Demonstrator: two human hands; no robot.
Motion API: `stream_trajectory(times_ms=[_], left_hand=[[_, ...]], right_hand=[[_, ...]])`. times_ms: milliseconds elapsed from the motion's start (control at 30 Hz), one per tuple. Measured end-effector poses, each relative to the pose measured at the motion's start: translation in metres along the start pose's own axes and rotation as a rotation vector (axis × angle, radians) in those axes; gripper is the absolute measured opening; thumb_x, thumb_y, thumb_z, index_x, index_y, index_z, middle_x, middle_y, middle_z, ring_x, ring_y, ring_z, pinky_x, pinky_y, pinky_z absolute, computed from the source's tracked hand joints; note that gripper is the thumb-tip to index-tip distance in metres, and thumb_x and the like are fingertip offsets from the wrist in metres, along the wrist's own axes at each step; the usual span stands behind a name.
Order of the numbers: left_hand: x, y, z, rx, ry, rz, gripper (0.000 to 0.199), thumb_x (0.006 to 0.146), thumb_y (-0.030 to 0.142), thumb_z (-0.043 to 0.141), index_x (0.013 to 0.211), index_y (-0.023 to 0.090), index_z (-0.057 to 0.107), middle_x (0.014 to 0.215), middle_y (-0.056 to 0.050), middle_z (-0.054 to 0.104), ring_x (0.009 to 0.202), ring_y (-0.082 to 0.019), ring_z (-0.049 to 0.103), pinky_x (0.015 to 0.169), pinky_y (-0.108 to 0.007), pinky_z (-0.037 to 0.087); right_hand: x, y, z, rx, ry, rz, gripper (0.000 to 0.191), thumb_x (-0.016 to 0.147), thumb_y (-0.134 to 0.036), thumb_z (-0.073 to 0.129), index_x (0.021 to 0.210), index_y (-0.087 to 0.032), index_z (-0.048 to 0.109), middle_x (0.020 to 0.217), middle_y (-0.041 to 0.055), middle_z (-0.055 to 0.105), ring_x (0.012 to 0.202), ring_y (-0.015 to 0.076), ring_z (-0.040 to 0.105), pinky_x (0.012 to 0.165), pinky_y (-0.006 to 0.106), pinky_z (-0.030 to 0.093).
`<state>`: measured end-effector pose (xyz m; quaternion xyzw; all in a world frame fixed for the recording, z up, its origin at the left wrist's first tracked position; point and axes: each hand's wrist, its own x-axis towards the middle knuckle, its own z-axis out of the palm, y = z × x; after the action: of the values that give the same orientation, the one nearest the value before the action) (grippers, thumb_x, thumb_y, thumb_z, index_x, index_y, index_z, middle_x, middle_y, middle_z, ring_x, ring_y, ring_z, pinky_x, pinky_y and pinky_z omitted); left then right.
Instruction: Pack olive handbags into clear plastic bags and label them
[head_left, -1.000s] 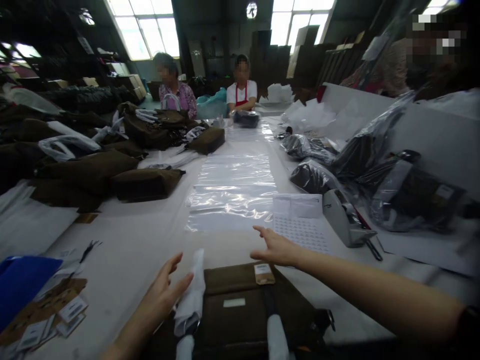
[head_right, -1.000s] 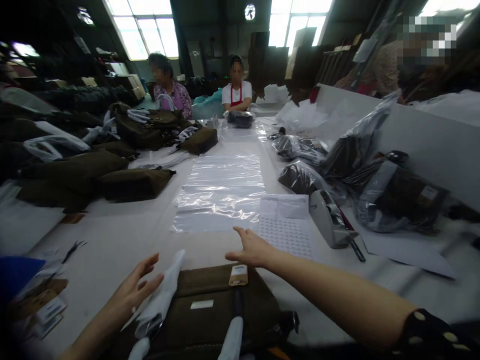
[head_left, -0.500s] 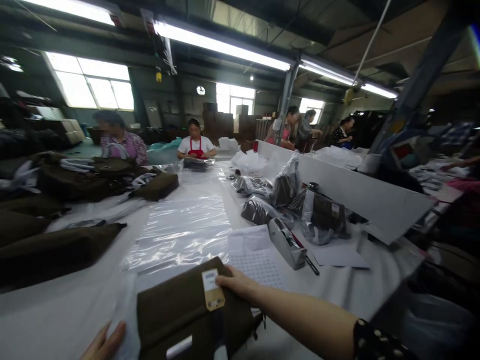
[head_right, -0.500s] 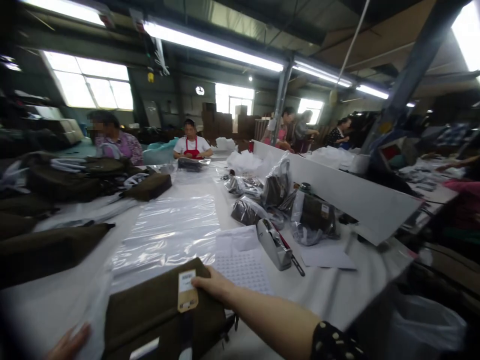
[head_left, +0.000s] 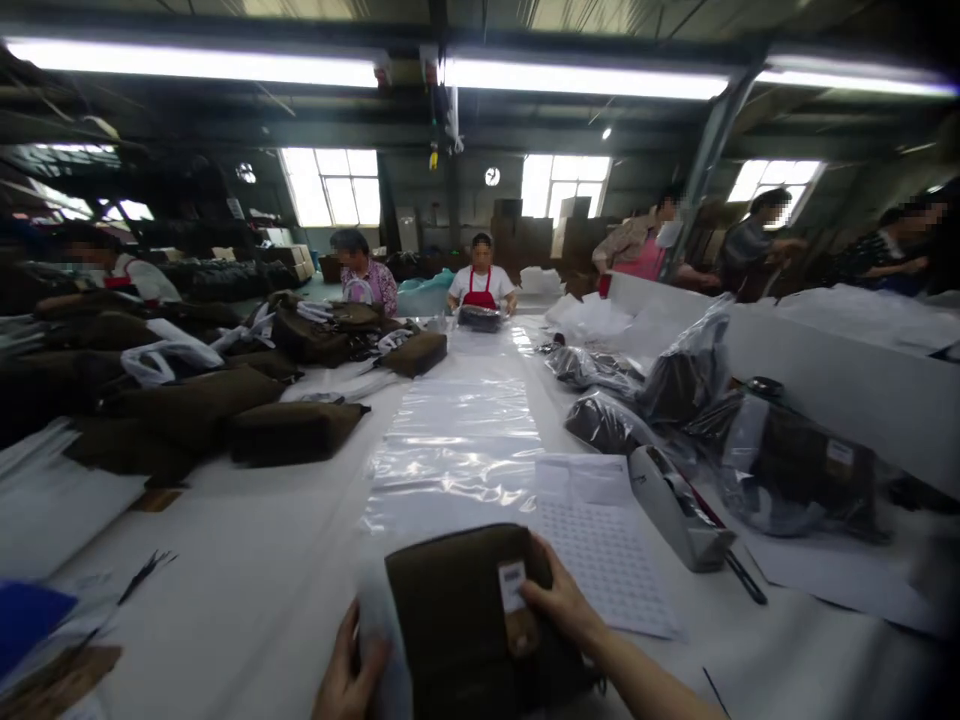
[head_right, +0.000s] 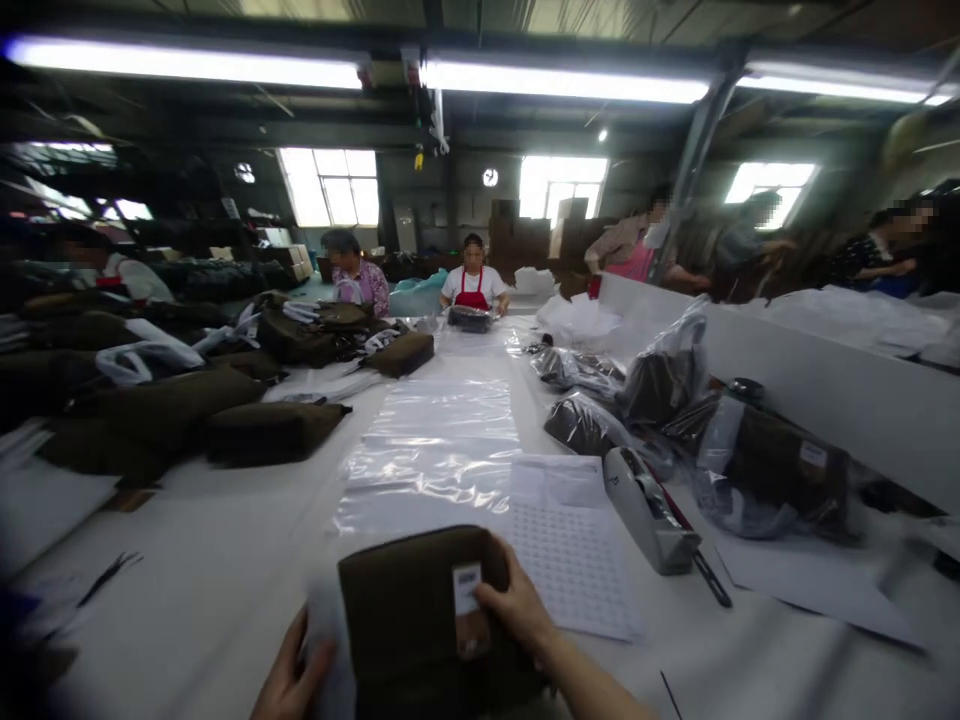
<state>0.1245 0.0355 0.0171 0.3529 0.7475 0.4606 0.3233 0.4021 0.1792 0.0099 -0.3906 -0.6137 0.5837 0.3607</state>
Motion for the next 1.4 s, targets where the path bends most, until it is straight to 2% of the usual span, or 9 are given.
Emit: stream_trajectory(times_ms=[133,300,500,667,800,1000,1167,1300,1400], left_hand=[[0.031,0.035,0.003,0.13,0.039,0.162,0.069,0.087,0.047,0.044,0.142,0.014,0.016,0.148,-0.016,0.023,0.137,-0.026,0.023,0.113,-0.043,0.022],[0.048,0.054,0.025,0.628,0.062,0.657,0.056,0.092,0.027,0.036,0.144,0.022,0.016,0.15,-0.008,0.023,0.139,-0.026,0.013,0.113,-0.051,0.02],[0.068,0.049,0.049,0.98,-0.087,0.697,0.065,0.088,0.042,0.045,0.143,0.016,0.022,0.149,-0.008,0.025,0.138,-0.034,0.011,0.111,-0.056,0.019],[0.07,0.05,0.053,0.896,-0.128,0.645,0.064,0.087,0.042,0.047,0.142,0.019,0.024,0.147,-0.005,0.03,0.139,-0.035,0.007,0.112,-0.057,0.011],[0.065,0.056,0.031,0.474,-0.176,0.614,0.05,0.09,0.04,0.043,0.136,0.023,0.036,0.147,-0.006,0.032,0.138,-0.029,0.015,0.113,-0.052,0.016],[0.128,0.051,-0.021,0.112,0.319,0.306,0.034,0.089,0.043,0.041,0.103,0.017,0.059,0.113,-0.009,0.06,0.107,-0.021,0.055,0.095,-0.035,0.043],[0.215,0.049,0.012,0.335,-0.03,0.286,0.025,0.079,0.04,0.054,0.083,0.019,0.067,0.083,-0.003,0.066,0.078,-0.017,0.06,0.074,-0.027,0.047],[0.24,0.045,0.048,0.551,-0.349,0.315,0.008,0.059,0.024,0.069,0.059,0.018,0.064,0.069,-0.001,0.064,0.076,-0.02,0.059,0.072,-0.028,0.045],[0.257,0.041,0.053,0.743,-0.477,0.336,0.013,0.07,0.026,0.059,0.061,0.018,0.062,0.072,-0.004,0.064,0.075,-0.022,0.06,0.07,-0.031,0.044]], right_hand=[[0.03,-0.006,0.001,-0.28,0.147,0.076,0.07,0.076,-0.045,0.058,0.135,-0.02,0.029,0.133,0.0129,0.046,0.124,0.0278,0.043,0.105,0.049,0.033],[0.046,-0.013,0.01,-0.901,0.096,-0.301,0.054,0.089,-0.032,0.04,0.141,-0.022,0.028,0.15,0.0075,0.02,0.138,0.0255,0.014,0.112,0.048,0.019],[0.058,0.004,0.029,-1.23,0.022,-0.37,0.056,0.087,-0.031,0.045,0.14,-0.018,0.033,0.151,0.0102,0.016,0.139,0.0323,0.003,0.109,0.057,0.014],[0.059,0.018,0.03,-1.207,0.053,-0.356,0.053,0.088,-0.03,0.043,0.139,-0.02,0.035,0.152,0.008,0.014,0.139,0.0319,0.002,0.11,0.057,0.013],[0.055,0.003,0.019,-1.004,-0.013,-0.375,0.053,0.092,-0.043,0.032,0.141,-0.023,0.028,0.152,0.0076,0.015,0.139,0.0311,0.003,0.109,0.06,0.011],[0.091,-0.012,-0.031,-0.454,0.336,-0.214,0.049,0.087,-0.047,0.043,0.129,-0.022,0.043,0.137,0.0104,0.043,0.126,0.027,0.039,0.105,0.049,0.031],[0.154,0.02,-0.04,-0.364,0.063,0.036,0.031,0.081,-0.043,0.051,0.091,-0.017,0.064,0.087,0.0069,0.068,0.084,0.0218,0.062,0.08,0.036,0.048],[0.179,0.041,-0.012,-0.476,-0.058,0.082,0.009,0.067,-0.026,0.064,0.066,-0.018,0.069,0.064,0.0014,0.066,0.064,0.0183,0.061,0.063,0.029,0.049],[0.193,0.05,0.001,-0.59,-0.078,0.113,0.01,0.056,-0.016,0.072,0.066,-0.019,0.07,0.067,0.0003,0.065,0.065,0.0152,0.06,0.061,0.024,0.046]])
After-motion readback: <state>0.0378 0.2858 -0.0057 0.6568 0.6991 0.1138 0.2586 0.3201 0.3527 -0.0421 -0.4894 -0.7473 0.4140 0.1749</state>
